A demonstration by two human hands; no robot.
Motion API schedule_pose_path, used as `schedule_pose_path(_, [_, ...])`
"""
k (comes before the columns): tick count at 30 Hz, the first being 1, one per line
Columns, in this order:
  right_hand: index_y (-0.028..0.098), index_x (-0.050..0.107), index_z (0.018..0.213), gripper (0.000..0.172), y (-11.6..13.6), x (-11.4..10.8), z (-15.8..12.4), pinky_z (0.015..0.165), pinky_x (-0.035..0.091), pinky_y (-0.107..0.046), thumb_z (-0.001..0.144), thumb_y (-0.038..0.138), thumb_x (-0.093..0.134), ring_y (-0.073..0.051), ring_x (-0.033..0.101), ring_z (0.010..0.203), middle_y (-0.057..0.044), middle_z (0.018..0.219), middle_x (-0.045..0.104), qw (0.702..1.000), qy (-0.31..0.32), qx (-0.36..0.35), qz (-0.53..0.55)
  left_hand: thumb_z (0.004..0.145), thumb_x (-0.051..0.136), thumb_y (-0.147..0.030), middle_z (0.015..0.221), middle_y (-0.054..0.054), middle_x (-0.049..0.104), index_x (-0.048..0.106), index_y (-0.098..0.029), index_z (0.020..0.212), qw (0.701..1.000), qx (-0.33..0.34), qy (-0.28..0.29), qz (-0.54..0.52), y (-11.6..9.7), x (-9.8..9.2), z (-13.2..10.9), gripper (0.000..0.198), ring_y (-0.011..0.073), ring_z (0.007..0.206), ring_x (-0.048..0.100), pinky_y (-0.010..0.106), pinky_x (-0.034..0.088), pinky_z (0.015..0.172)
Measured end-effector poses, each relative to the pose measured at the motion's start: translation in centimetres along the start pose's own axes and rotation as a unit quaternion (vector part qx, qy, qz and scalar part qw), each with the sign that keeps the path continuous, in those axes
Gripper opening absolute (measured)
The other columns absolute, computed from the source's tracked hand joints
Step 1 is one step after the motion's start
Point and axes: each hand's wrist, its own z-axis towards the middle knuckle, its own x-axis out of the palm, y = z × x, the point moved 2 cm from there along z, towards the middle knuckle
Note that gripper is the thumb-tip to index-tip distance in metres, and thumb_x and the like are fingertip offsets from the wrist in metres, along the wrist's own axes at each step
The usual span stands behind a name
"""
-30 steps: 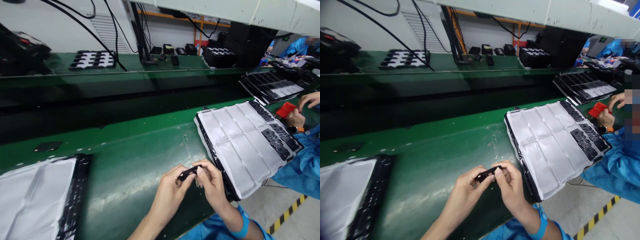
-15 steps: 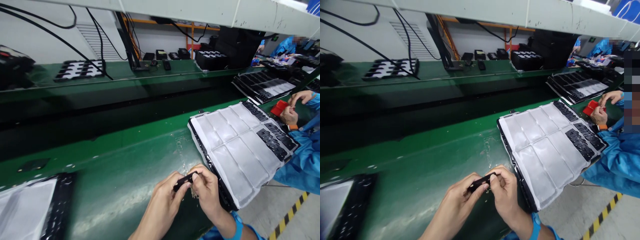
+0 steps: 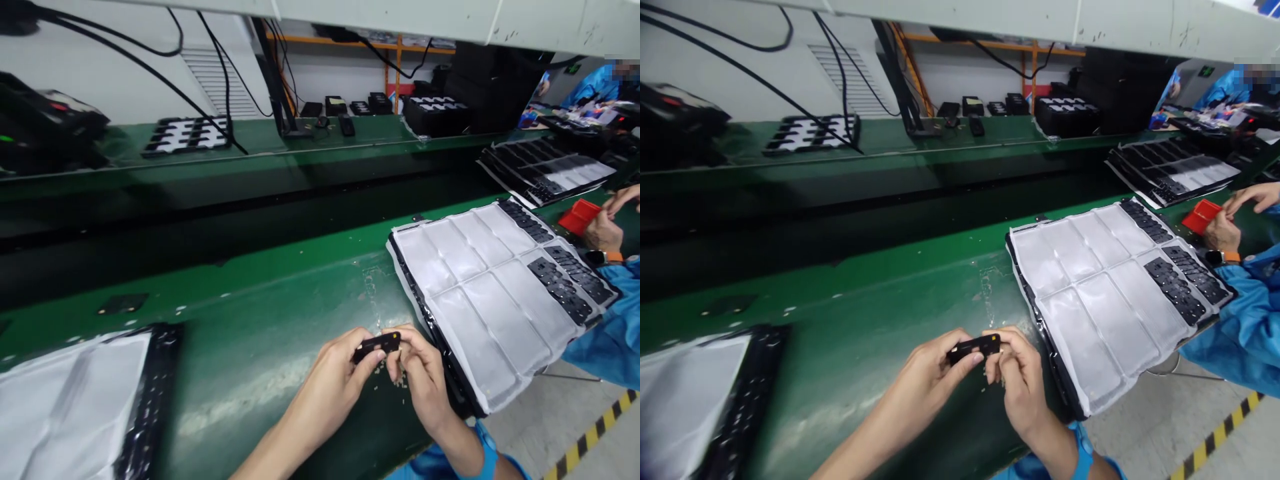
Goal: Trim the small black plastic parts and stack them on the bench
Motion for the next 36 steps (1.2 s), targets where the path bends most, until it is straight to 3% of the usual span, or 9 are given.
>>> schedule_pose_path(4, [0.02,0.071,0.114,0.024,0.2,-0.4,-0.4,0.063,0.05,-0.027,0.104,0.03,0.052,-0.015,0.058,0.062,0.002,0.072,0.058,0.996,-0.02,0.007,-0.082,0.099,0.055,-0.037,0.072,0.0,0.061,0.06,-0.021,0.079,1.0,-0.008,0.002,-0.018,-0.3,-0.3,-0.1,0.026,0.0179,0.066,0.053,0.026,0.037,0.062])
schedule_pose_path(8, [0.02,0.068,0.091,0.023,0.0,-0.3,-0.5,0.053,0.044,-0.023,0.104,0.036,0.058,-0.014,0.054,0.055,0.004,0.064,0.055,0.991,-0.03,0.014,-0.13,0.1,0.053,-0.039,0.076,-0.001,0.06,0.064,-0.02,0.097,0.992,-0.023,0.021,-0.123,-0.6,-0.4,-0.7,0.023,0.0163,0.066,0.051,0.026,0.039,0.061])
schedule_pose_path(11, [0.02,0.066,0.086,0.027,0.3,0.0,-0.5,0.054,0.044,-0.023,0.107,0.034,0.056,-0.013,0.055,0.055,0.004,0.064,0.055,0.99,-0.026,-0.003,-0.135,0.103,0.045,-0.038,0.073,-0.003,0.054,0.063,-0.017,0.108,0.979,-0.018,0.021,-0.201,-0.7,-0.3,-1.4,0.028,0.0151,0.063,0.048,0.026,0.039,0.063])
schedule_pose_path(16, [0.02,0.067,0.085,0.027,1.2,0.4,-0.8,0.057,0.045,-0.023,0.108,0.028,0.054,-0.012,0.057,0.058,0.003,0.07,0.056,0.988,-0.012,-0.051,-0.143,0.105,0.039,-0.037,0.069,-0.004,0.046,0.062,-0.017,0.101,0.965,-0.022,-0.017,-0.26,-0.4,0.3,-1.9,0.031,0.0144,0.061,0.04,0.028,0.034,0.062])
schedule_pose_path(28, [0.02,0.065,0.081,0.028,2.0,1.0,-1.0,0.061,0.046,-0.024,0.106,0.015,0.053,-0.013,0.057,0.062,0.002,0.07,0.057,0.975,0.013,-0.123,-0.185,0.108,0.041,-0.042,0.092,0.003,0.056,0.066,-0.017,0.093,0.946,0.007,-0.08,-0.314,0.5,0.9,-2.2,0.038,0.0134,0.066,0.043,0.025,0.035,0.058])
schedule_pose_path(36, [0.02,0.066,0.081,0.028,1.8,1.2,-0.8,0.058,0.047,-0.024,0.105,0.014,0.054,-0.013,0.058,0.059,0.002,0.07,0.058,0.975,0.0,-0.12,-0.186,0.108,0.038,-0.033,0.093,0.003,0.058,0.065,-0.018,0.094,0.946,0.019,-0.114,-0.302,1.1,2.0,-2.2,0.034,0.0146,0.07,0.048,0.026,0.039,0.061])
